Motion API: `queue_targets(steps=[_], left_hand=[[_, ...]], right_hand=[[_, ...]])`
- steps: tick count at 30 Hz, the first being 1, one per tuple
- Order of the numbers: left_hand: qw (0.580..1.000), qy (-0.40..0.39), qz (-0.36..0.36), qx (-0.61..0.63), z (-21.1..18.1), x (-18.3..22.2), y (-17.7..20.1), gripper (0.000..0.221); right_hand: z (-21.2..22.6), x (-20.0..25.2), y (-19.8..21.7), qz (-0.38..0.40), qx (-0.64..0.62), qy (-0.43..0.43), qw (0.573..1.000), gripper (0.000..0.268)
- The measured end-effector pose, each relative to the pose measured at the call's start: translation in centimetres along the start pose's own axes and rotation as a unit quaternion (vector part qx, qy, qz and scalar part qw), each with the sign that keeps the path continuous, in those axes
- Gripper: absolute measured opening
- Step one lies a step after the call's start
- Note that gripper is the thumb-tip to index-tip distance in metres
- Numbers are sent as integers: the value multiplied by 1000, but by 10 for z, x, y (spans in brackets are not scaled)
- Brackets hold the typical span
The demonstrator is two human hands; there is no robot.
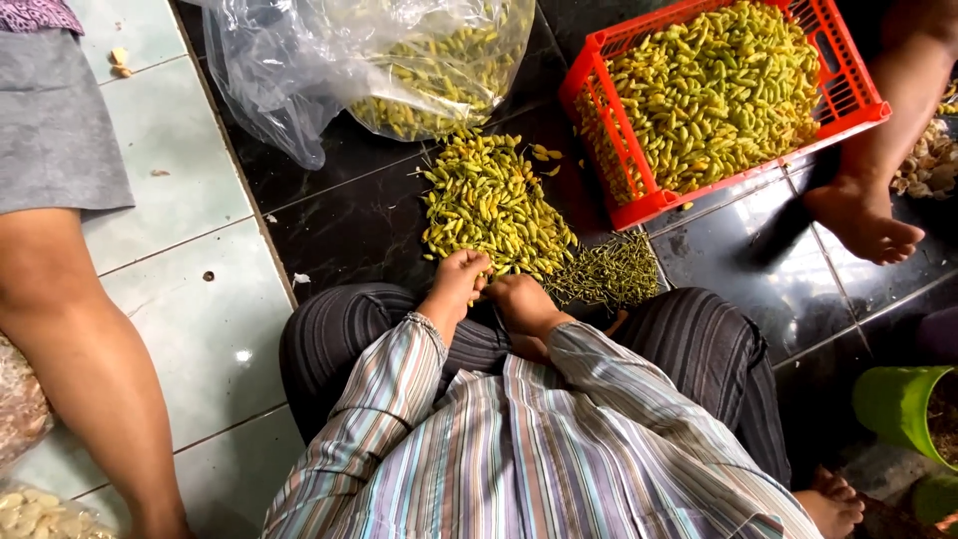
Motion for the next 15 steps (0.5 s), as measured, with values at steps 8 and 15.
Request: queue_targets(steps=[8,15], left_hand=[[996,1,32,-81,14,-8,-4,15],[990,-4,107,-87,33,-15,-3,18]], right_hand=[[-36,13,44,-81,-580,-187,789,10],[-34,10,39,-137,-680,-178,698,13]])
Point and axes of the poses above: each hand's wrist, its own x-axis away from the middle knuckle, its own y-axis out of the back of the hand, z = x × y, the point moved 5 cm from there along -x, towards the middle knuckle, and after that the axes turned 8 degrees about z, right-handed, at the moved point
